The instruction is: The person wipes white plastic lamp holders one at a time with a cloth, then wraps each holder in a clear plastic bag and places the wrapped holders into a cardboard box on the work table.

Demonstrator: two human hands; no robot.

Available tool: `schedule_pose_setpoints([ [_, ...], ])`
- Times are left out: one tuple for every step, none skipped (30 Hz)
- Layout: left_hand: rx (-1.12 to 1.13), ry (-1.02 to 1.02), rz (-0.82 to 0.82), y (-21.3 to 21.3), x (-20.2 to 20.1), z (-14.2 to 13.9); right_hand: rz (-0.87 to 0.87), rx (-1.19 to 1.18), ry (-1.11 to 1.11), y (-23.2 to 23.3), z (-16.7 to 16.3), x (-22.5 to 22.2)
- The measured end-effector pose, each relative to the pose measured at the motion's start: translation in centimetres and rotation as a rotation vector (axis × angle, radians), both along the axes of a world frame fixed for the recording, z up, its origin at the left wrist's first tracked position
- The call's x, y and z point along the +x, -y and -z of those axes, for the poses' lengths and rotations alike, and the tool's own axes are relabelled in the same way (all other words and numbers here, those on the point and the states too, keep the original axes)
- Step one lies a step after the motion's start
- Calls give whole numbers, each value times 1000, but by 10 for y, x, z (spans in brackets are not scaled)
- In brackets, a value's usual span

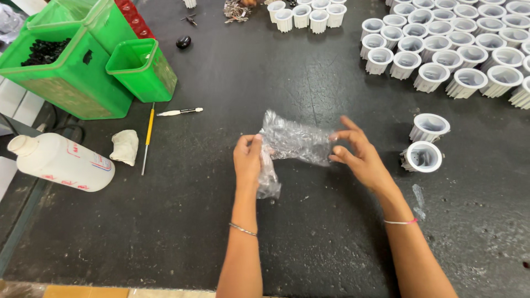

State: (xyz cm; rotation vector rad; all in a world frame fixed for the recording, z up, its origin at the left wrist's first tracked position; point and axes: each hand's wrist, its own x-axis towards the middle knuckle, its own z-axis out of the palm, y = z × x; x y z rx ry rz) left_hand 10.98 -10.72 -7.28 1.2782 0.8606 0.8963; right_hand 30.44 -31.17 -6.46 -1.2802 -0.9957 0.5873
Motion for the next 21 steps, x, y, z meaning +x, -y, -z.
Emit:
schedule_pose_setpoints([
  [-73,22,86,0,-1,-2,8,-4,-77,-1,3,0],
  [-55,23,65,0,-1,-3,17,-8,-154,-3,5,-1],
  [-38,25,45,1,-1,-4,27,-12,-231,-4,8,0],
  [-21,31,26,3,0,-5,110,13,-225,-5,11,2],
  [-26,37,15,3,1,-6,193,38,-216,-6,14,4],
  [-33,42,3,4,2,-7,274,61,-207,-5,17,6],
  [-39,48,-12,4,2,-8,337,14,-192,-4,20,9],
  [-55,51,-19,5,3,-7,398,-33,-178,-2,22,12],
  [-68,53,-26,5,3,-6,459,-79,-165,-2,24,14],
  [-82,55,-34,4,3,-5,382,-97,-155,-2,26,15],
  [-83,49,-23,4,4,-3,304,-114,-144,-3,27,14],
  [-83,44,-11,4,4,0,228,-130,-133,-3,26,13],
  [-84,37,2,3,5,3,190,-121,-82,-4,25,8],
  [-59,22,18,3,5,6,152,-114,-31,-6,24,-1],
  [-34,7,35,2,6,9,116,-106,20,-9,20,-9],
  [-8,-6,52,2,7,11,118,-53,101,-9,14,-15],
  [108,-109,10,2,6,12,119,0,182,-8,7,-20],
  [224,-210,-35,0,3,11,118,53,266,-7,-2,-24],
  [340,-310,-81,0,1,9,109,-18,234,-7,-11,-28],
  [390,-347,-126,1,-2,5,99,-87,199,-7,-20,-33],
  [440,-385,-172,3,-5,0,89,-155,162,-6,-28,-36],
])
